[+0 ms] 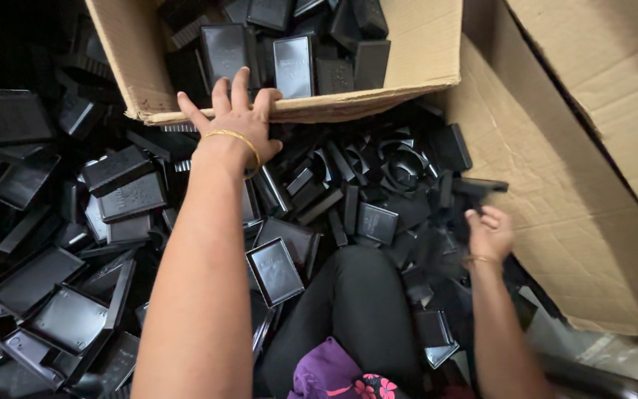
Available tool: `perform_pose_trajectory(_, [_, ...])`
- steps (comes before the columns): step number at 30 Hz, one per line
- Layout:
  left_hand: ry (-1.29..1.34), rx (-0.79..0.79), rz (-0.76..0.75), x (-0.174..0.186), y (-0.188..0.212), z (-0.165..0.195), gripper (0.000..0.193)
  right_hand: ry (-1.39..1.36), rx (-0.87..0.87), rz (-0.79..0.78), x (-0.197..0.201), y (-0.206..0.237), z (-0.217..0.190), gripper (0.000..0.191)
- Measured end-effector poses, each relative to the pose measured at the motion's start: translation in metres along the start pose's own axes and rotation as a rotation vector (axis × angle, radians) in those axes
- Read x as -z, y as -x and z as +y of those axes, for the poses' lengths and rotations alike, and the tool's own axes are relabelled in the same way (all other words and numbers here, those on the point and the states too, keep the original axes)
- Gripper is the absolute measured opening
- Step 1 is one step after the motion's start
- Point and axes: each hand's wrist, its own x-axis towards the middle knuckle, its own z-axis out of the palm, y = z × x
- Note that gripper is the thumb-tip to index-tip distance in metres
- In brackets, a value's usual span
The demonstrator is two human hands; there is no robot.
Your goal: The person sits on the floor surrounded by a large pile of black plastic boxes, picks up a base and lid, fits the lid onto the base, and places the assembled box into a cardboard box beside them, repeating this for many boxes.
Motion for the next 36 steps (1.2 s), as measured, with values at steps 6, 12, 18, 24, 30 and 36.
perform_pose_trajectory(6, [-0.014, -0.005, -0.021, -0.004, -0.007, -0.008, 0.085, -0.461, 0.126, -0.201, 0.023, 0.099, -0.101, 0.028])
perform_pose_trajectory(12, [-0.009, -0.031, -0.009, -0.009, -0.009, -0.016, 0.085, -0.564, -0.124, -0.773, 0.017, 0.187, -0.123, 0.026])
perform_pose_trajectory(18, [-0.017, -0.074, 0.024, -0.012, -0.01, -0.019, 0.082, 0.338, 0.022, -0.229, 0.066, 0.106, 0.017, 0.017])
perform_pose_trajectory(24, [-0.034, -0.045, 0.019, -0.013, -0.011, -0.017, 0.082, 0.828, 0.149, -0.186, 0.103, 0.044, 0.069, 0.077])
perform_pose_trajectory(30, [-0.033, -0.027, -0.014, -0.008, -0.007, -0.014, 0.083, 0.833, -0.469, -0.129, 0.058, 0.025, 0.04, 0.107])
perform_pose_trajectory(36, [-0.044, -0.017, -0.027, -0.005, -0.01, -0.012, 0.082, 0.659, -0.227, -0.09, 0.077, 0.038, 0.042, 0.104])
